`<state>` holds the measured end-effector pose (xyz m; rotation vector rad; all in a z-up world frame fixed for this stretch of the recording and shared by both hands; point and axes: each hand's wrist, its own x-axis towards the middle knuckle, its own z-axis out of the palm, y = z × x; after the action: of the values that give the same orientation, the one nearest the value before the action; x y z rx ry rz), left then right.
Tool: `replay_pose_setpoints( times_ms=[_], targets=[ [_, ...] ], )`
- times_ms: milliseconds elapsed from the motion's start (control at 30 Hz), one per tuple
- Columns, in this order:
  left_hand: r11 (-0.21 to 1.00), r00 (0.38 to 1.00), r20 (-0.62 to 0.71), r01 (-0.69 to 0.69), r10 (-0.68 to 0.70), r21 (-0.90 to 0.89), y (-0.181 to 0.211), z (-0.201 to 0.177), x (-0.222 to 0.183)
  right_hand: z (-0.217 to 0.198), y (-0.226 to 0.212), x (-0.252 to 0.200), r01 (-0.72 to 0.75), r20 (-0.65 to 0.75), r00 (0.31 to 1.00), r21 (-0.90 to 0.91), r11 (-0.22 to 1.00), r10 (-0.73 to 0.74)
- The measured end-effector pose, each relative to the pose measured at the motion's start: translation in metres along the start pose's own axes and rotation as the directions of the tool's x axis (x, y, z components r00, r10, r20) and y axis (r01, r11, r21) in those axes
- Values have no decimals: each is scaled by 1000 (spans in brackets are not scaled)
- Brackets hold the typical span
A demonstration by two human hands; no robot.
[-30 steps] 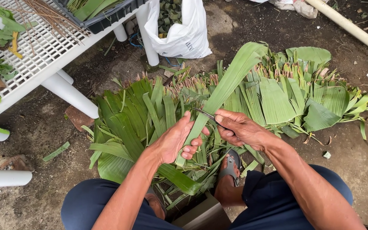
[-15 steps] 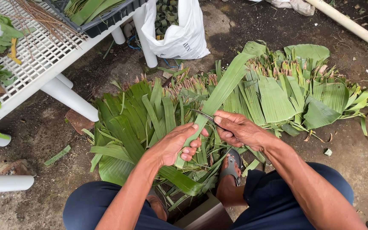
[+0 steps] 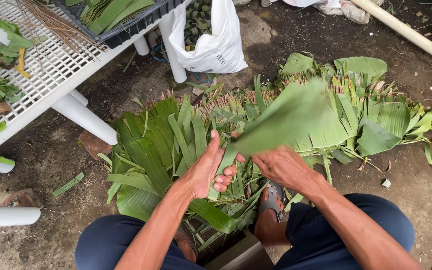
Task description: Cutting and tearing banana leaves into uniform strips for use as food wrappers or other purposes.
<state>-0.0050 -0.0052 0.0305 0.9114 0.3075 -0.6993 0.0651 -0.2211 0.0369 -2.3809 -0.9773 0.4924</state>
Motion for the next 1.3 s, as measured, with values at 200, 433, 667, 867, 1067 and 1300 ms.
replay_pose_setpoints(
  times_ms=[200, 433, 667, 867, 1067, 1300],
  targets=[
    [996, 993, -118, -15, 25, 83, -1, 9, -2, -16, -21, -2, -24, 141, 987, -343, 939, 77],
    [954, 982, -181, 9, 47, 298, -14, 1, 3, -16, -25, -7, 82, -15, 996, -347, 934, -93],
    [866, 995, -99, 40, 11, 498, -14, -1, -1, -33, -12, -13, -189, 225, 968, 377, 906, 109],
    [829, 996, -73, 85, -53, 553, -3, 14, -6, -37, -12, -16, -190, 248, 967, 524, 830, 65],
    [751, 994, 18, 70, -109, 656, 3, 3, -21, -43, -13, -28, -52, 170, 984, 558, 828, -52],
    [646, 822, 548, -335, -155, 686, -4, -43, -56, -13, 249, -22, 198, -242, 969, 888, 416, 55]
  ],
)
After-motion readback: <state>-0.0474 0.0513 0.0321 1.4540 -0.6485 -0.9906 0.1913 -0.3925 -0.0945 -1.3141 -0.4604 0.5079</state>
